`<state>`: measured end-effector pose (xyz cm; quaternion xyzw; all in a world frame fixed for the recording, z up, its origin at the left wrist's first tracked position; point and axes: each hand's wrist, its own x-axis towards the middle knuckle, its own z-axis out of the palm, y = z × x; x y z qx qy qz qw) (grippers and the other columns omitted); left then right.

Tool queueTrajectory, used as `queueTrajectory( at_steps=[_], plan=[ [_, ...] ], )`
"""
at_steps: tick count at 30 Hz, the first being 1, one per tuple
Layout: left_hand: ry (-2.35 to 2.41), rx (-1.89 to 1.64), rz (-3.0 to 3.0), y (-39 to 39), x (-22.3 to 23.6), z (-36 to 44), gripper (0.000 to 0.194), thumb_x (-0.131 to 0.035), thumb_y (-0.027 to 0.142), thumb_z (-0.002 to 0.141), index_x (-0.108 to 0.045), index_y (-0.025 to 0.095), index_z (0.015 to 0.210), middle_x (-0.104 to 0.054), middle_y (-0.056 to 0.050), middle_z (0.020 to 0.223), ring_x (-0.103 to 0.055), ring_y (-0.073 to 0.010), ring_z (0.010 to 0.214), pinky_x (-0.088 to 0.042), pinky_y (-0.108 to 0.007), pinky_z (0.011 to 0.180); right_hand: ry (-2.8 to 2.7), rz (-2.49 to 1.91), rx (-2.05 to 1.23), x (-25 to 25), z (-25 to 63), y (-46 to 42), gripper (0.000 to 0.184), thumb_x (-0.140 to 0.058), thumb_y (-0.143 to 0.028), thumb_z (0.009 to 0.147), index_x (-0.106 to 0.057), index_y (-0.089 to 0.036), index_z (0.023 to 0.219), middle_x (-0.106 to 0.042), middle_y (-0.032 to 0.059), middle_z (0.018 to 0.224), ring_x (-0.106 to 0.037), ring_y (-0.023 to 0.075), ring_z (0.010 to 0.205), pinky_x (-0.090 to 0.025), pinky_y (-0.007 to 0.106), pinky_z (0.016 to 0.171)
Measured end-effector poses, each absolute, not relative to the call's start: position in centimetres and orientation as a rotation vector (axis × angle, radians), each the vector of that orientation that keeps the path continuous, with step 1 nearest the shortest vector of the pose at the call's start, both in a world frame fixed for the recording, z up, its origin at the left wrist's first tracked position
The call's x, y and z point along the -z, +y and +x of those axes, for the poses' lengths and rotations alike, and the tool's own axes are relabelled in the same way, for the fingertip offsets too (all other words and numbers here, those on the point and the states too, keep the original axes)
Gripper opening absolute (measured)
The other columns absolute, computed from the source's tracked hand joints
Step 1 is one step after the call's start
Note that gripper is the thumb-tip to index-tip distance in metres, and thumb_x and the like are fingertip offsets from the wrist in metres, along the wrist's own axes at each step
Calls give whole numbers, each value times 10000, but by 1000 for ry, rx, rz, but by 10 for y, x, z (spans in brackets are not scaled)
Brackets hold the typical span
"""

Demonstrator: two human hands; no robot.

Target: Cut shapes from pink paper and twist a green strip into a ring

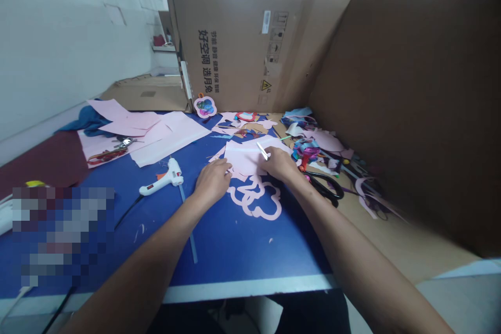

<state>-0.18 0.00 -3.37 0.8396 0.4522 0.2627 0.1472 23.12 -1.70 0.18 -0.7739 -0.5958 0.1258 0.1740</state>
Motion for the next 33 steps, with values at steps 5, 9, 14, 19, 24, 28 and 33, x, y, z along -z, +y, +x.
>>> queueTrajectory(
  at_steps=[5, 9, 14, 19, 24, 28, 33],
  plan=[
    [1341, -734, 2431, 0, 35, -2, 244, -585, 170, 903, -795, 255, 996, -756, -116, 1209, -642, -332, 1247, -459, -479, 1111, -1667, -2343, -348, -3, 235, -14, 363, -733, -520, 853, -758, -202, 1027, -787, 173, 1096, -724, 326, 1012, -456, 338, 724],
    [1340, -702, 2470, 1, 34, -2, 243, -577, 188, 919, -787, 250, 1022, -747, -126, 1237, -647, -337, 1241, -474, -477, 1091, -1695, -2309, -450, 1, 239, -9, 333, -744, -521, 828, -752, -212, 951, -795, 128, 1005, -729, 285, 915, -450, 318, 690],
    [1316, -730, 2448, 0, 33, -1, 250, -586, 157, 905, -787, 257, 1014, -750, -118, 1233, -658, -333, 1220, -479, -477, 1082, -1746, -2313, -415, 5, 236, -7, 272, -684, -452, 871, -766, -201, 941, -793, 155, 1009, -733, 299, 930, -461, 325, 694],
    [1309, -750, 2416, 0, 34, -2, 242, -594, 167, 907, -798, 237, 1017, -738, -141, 1273, -646, -358, 1257, -464, -509, 1108, -1751, -2334, -264, 1, 232, -13, 318, -610, -429, 923, -768, -176, 1033, -780, 211, 1104, -731, 343, 1022, -483, 365, 749],
    [1276, -760, 2429, 1, 36, -2, 257, -579, 167, 917, -810, 261, 980, -770, -117, 1170, -664, -340, 1230, -459, -498, 1123, -1731, -2371, -294, -1, 233, -13, 395, -628, -521, 902, -762, -177, 1042, -778, 213, 1122, -727, 353, 1052, -487, 375, 769],
    [1307, -713, 2504, 0, 36, -2, 276, -568, 166, 934, -801, 252, 1056, -769, -114, 1202, -659, -323, 1242, -479, -473, 1109, -1751, -2320, -388, 0, 232, -11, 329, -685, -485, 858, -764, -193, 988, -791, 171, 1061, -738, 328, 996, -484, 350, 726],
    [1362, -658, 2539, -2, 34, -1, 275, -570, 162, 946, -791, 232, 1093, -765, -98, 1238, -658, -283, 1250, -483, -436, 1119, -1727, -2371, -316, -1, 230, -13, 254, -647, -399, 897, -770, -204, 1006, -789, 164, 1089, -735, 324, 1043, -502, 348, 778]
  ],
)
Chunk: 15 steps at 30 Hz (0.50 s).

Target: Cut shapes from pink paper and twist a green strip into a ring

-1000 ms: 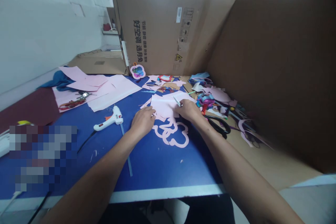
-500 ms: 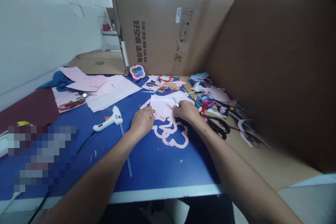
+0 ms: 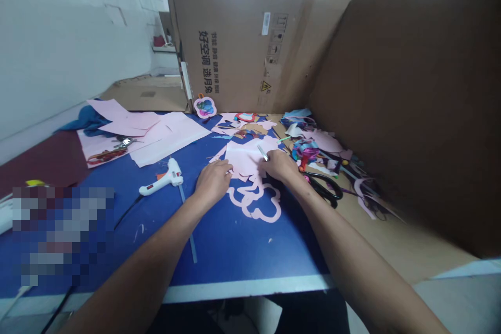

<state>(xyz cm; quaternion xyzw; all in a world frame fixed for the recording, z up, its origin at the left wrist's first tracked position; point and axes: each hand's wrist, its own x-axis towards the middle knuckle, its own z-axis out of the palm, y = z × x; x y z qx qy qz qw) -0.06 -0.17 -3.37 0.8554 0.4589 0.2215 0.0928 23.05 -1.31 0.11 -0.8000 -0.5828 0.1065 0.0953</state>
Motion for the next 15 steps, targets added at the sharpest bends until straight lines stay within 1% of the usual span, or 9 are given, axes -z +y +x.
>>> queueTrajectory(
  at_steps=[2, 3, 6, 8, 11, 15],
  plan=[
    [1363, -643, 2559, -2, 34, -1, 270, -569, 161, 949, -794, 224, 1085, -762, -100, 1248, -660, -276, 1250, -481, -426, 1125, -1715, -2363, -258, -2, 230, -15, 289, -637, -414, 916, -763, -218, 1087, -779, 159, 1157, -722, 329, 1102, -510, 358, 829],
    [1357, -641, 2575, -2, 34, -1, 272, -566, 159, 952, -796, 225, 1082, -760, -99, 1251, -661, -274, 1251, -478, -423, 1128, -1713, -2344, -234, -2, 229, -16, 337, -640, -448, 920, -750, -223, 1145, -771, 158, 1196, -712, 333, 1134, -513, 364, 852],
    [1335, -640, 2622, -2, 34, -1, 289, -546, 151, 962, -799, 231, 1078, -760, -91, 1258, -666, -266, 1250, -477, -415, 1129, -1730, -2292, -200, -1, 227, -18, 579, -688, -603, 878, -685, -215, 1308, -731, 177, 1300, -688, 355, 1192, -521, 385, 896],
    [1336, -632, 2633, -2, 34, -1, 297, -538, 145, 964, -795, 231, 1084, -762, -87, 1261, -668, -263, 1250, -478, -412, 1127, -1751, -2283, -198, 1, 225, -18, 684, -722, -642, 845, -646, -209, 1368, -708, 193, 1341, -683, 362, 1200, -523, 393, 902],
    [1354, -612, 2617, -4, 34, 0, 299, -541, 142, 965, -785, 226, 1115, -762, -84, 1275, -662, -263, 1265, -473, -413, 1134, -1750, -2269, -280, 3, 224, -18, 686, -748, -573, 841, -615, -225, 1418, -725, 167, 1325, -690, 346, 1186, -522, 377, 892],
    [1390, -632, 2546, -5, 32, 1, 336, -574, 158, 962, -751, 223, 1240, -714, -89, 1396, -638, -272, 1316, -465, -421, 1156, -1719, -2156, -406, 2, 230, -17, 563, -713, -384, 854, -643, -275, 1402, -767, 92, 1242, -714, 291, 1111, -514, 322, 850]
  ],
)
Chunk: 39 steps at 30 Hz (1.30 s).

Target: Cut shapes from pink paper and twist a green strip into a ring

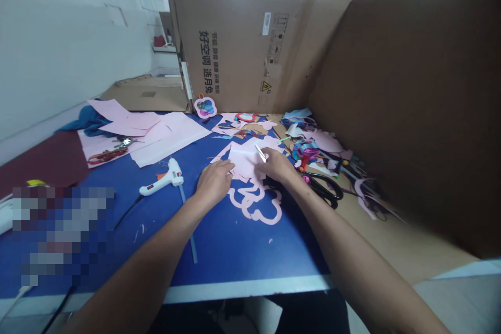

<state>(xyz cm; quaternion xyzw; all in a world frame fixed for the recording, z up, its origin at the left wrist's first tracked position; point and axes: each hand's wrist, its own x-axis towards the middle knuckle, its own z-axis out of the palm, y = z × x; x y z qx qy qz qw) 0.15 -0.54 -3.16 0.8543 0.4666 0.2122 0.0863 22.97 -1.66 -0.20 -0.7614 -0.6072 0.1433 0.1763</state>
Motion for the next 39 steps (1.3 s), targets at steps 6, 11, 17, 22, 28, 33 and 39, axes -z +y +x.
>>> queueTrajectory(
  at_steps=[6, 11, 17, 22, 28, 33, 39],
  plan=[
    [1589, -776, 2392, 1, 29, -5, 437, -514, 147, 990, -673, 190, 1394, -600, -124, 1544, -567, -275, 1411, -443, -423, 1191, -1474, -2153, -195, -6, 257, -11, 376, -590, -335, 912, -728, -236, 1248, -785, 108, 1128, -719, 285, 1047, -504, 324, 840],
    [1710, -576, 2427, 2, 25, -11, 373, -510, 145, 988, -738, 220, 1274, -596, -121, 1539, -559, -314, 1399, -471, -474, 1137, -1394, -2205, 2, -12, 274, -16, 404, -556, -370, 953, -719, -211, 1286, -749, 165, 1186, -695, 319, 1072, -505, 368, 868],
    [1674, -484, 2527, -4, 14, -9, 206, -531, 157, 978, -717, 229, 930, -720, -93, 1221, -621, -285, 1200, -502, -408, 955, -1574, -2067, 36, -16, 253, -23, 324, -621, -322, 924, -752, -230, 1206, -746, 127, 1186, -699, 294, 1053, -504, 336, 831],
    [1674, -480, 2515, -5, 13, -7, 210, -481, 132, 981, -670, 221, 956, -719, -98, 1168, -633, -274, 1105, -480, -399, 864, -1811, -1842, -256, -15, 219, -27, 251, -656, -306, 903, -786, -236, 1106, -797, 59, 1007, -723, 241, 927, -489, 287, 764],
    [1534, -506, 2539, -4, 17, -6, 122, -567, 186, 957, -649, 239, 883, -719, -56, 1178, -618, -262, 1150, -473, -380, 884, -1883, -1821, -334, -16, 213, -31, 247, -655, -287, 911, -792, -229, 1109, -808, 60, 1012, -732, 233, 913, -475, 275, 761],
    [1519, -616, 2448, -1, 16, -8, 157, -520, 147, 950, -635, 230, 884, -722, -67, 1095, -642, -239, 1052, -484, -364, 906, -1966, -1864, -429, -15, 218, -31, 260, -664, -245, 879, -800, -258, 1100, -816, 41, 1043, -736, 224, 956, -480, 252, 778],
    [1437, -782, 2195, 2, 3, -10, 139, -550, 160, 928, -657, 239, 885, -766, -38, 970, -690, -219, 935, -500, -333, 847, -2088, -1945, -412, -10, 223, -28, 325, -649, -275, 921, -788, -315, 1212, -803, 43, 1145, -726, 226, 1027, -479, 252, 809]
  ],
)
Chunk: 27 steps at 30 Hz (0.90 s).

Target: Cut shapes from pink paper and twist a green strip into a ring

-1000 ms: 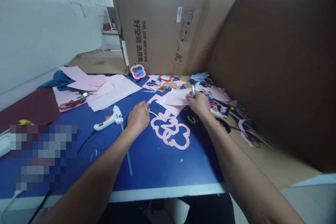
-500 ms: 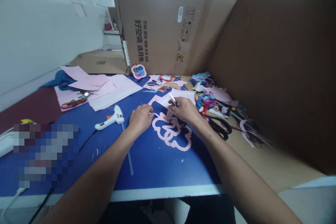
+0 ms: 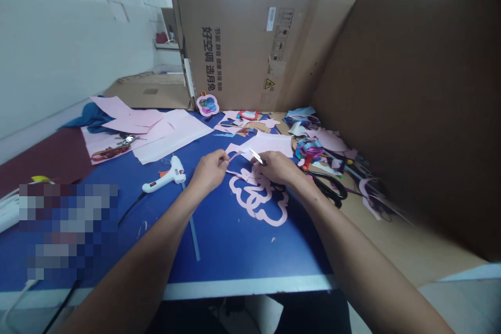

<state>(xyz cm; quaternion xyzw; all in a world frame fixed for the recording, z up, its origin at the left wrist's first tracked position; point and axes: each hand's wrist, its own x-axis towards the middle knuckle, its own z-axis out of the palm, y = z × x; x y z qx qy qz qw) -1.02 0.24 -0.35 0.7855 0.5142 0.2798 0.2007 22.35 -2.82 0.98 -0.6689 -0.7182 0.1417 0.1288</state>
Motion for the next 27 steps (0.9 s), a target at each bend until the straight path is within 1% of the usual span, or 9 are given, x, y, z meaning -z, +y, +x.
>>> queueTrajectory(
  at_steps=[4, 7, 10, 13, 15, 18, 21, 24, 27],
  plan=[
    [1399, -788, 2085, 3, -4, -13, 170, -533, 116, 900, -662, 227, 893, -777, -16, 882, -691, -187, 818, -482, -299, 753, -2255, -1945, -338, -9, 228, -26, 327, -597, -280, 971, -781, -318, 1239, -780, 66, 1223, -714, 245, 1067, -481, 271, 829],
    [1533, -800, 2075, 5, -7, -17, 220, -511, 92, 887, -684, 220, 933, -778, -25, 880, -690, -192, 826, -473, -302, 753, -2259, -2042, -175, -10, 229, -28, 299, -559, -289, 987, -772, -269, 1196, -777, 115, 1195, -717, 288, 1055, -487, 301, 777],
    [1637, -785, 2086, 6, -8, -18, 218, -527, 150, 917, -719, 215, 995, -781, -45, 921, -698, -211, 860, -480, -316, 769, -2204, -2111, -117, -11, 228, -29, 270, -555, -294, 985, -759, -260, 1159, -781, 126, 1165, -722, 301, 1043, -486, 310, 744],
    [1731, -683, 2113, 3, -6, -16, 221, -607, 290, 933, -749, 232, 1093, -797, -72, 986, -719, -258, 922, -499, -346, 778, -2139, -2166, -118, -11, 228, -30, 267, -543, -359, 1008, -761, -252, 1120, -785, 138, 1125, -726, 309, 1030, -491, 321, 741],
    [1798, -573, 2180, 1, -3, -14, 289, -657, 380, 920, -756, 251, 1160, -800, -106, 1104, -723, -307, 1017, -518, -382, 811, -2080, -2209, -136, -14, 230, -30, 293, -536, -417, 1019, -762, -251, 1102, -784, 144, 1115, -726, 317, 1026, -496, 333, 745],
    [1861, -420, 2300, -2, 1, -14, 320, -664, 439, 920, -776, 250, 1153, -781, -153, 1200, -713, -369, 1102, -538, -434, 831, -2015, -2252, -148, -20, 232, -32, 299, -565, -454, 1005, -763, -247, 1090, -779, 144, 1112, -727, 324, 1021, -499, 341, 748],
    [1904, -318, 2322, -2, 2, -15, 250, -602, 343, 949, -803, 243, 1061, -796, -167, 1118, -733, -386, 1064, -546, -447, 793, -1996, -2230, -102, -24, 233, -36, 353, -596, -488, 989, -753, -239, 1185, -755, 158, 1183, -723, 321, 1044, -504, 336, 767],
    [1944, -300, 2317, -2, 1, -17, 288, -538, 184, 932, -811, 243, 1004, -800, -163, 1079, -745, -380, 1033, -548, -446, 774, -2010, -2219, -69, -22, 232, -38, 475, -615, -554, 972, -701, -261, 1335, -721, 164, 1287, -718, 326, 1085, -516, 338, 791],
    [1939, -308, 2335, -3, 0, -16, 314, -509, 164, 931, -802, 233, 1021, -797, -172, 1070, -746, -386, 1026, -554, -462, 774, -2057, -2239, -44, -16, 229, -36, 479, -610, -531, 977, -674, -264, 1369, -744, 157, 1259, -717, 334, 1114, -531, 350, 813]
  ],
)
